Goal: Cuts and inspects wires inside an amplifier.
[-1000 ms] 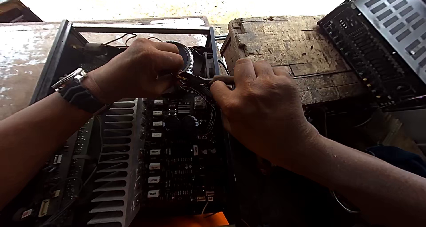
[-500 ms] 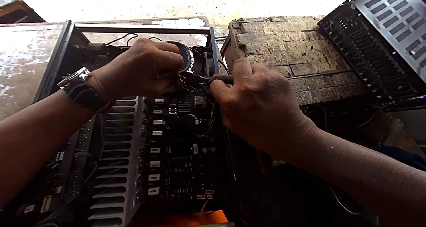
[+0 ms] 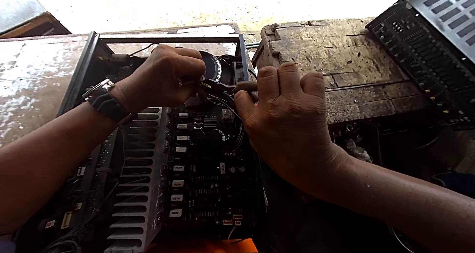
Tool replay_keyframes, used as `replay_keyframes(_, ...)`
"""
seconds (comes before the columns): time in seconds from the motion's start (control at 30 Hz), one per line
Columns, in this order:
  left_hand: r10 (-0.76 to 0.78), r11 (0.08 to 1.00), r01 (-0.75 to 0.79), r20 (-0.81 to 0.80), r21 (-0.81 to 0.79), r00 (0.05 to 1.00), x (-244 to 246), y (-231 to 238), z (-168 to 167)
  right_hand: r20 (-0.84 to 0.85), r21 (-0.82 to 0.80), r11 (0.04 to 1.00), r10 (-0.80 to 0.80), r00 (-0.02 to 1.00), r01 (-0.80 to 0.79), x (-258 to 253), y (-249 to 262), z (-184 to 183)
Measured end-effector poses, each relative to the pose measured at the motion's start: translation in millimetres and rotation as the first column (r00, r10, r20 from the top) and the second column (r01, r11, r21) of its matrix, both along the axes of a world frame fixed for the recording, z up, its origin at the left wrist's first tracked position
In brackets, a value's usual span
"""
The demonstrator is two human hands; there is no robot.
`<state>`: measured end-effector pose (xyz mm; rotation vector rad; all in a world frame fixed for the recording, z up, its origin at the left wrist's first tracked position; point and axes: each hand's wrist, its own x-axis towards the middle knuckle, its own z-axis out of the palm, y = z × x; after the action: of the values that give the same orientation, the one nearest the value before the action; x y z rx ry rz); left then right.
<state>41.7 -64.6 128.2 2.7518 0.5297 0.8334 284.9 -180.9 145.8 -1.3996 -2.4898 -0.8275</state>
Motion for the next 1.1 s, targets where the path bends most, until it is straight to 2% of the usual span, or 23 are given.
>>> replay_keyframes(0.43, -0.017, 0.999, 0.017, 0.026, -0.038, 1.000, 1, 0, 0, -0.104, -0.022, 1.000, -0.007, 0.995, 0.004, 14, -2, -17)
replay_keyframes(1.1, -0.063, 0.997, 0.063, 0.012, -0.032, 0.998, 1, -1, 3, -0.100, -0.056, 0.997, 0.044, 0.994, -0.050, 17, 2, -13)
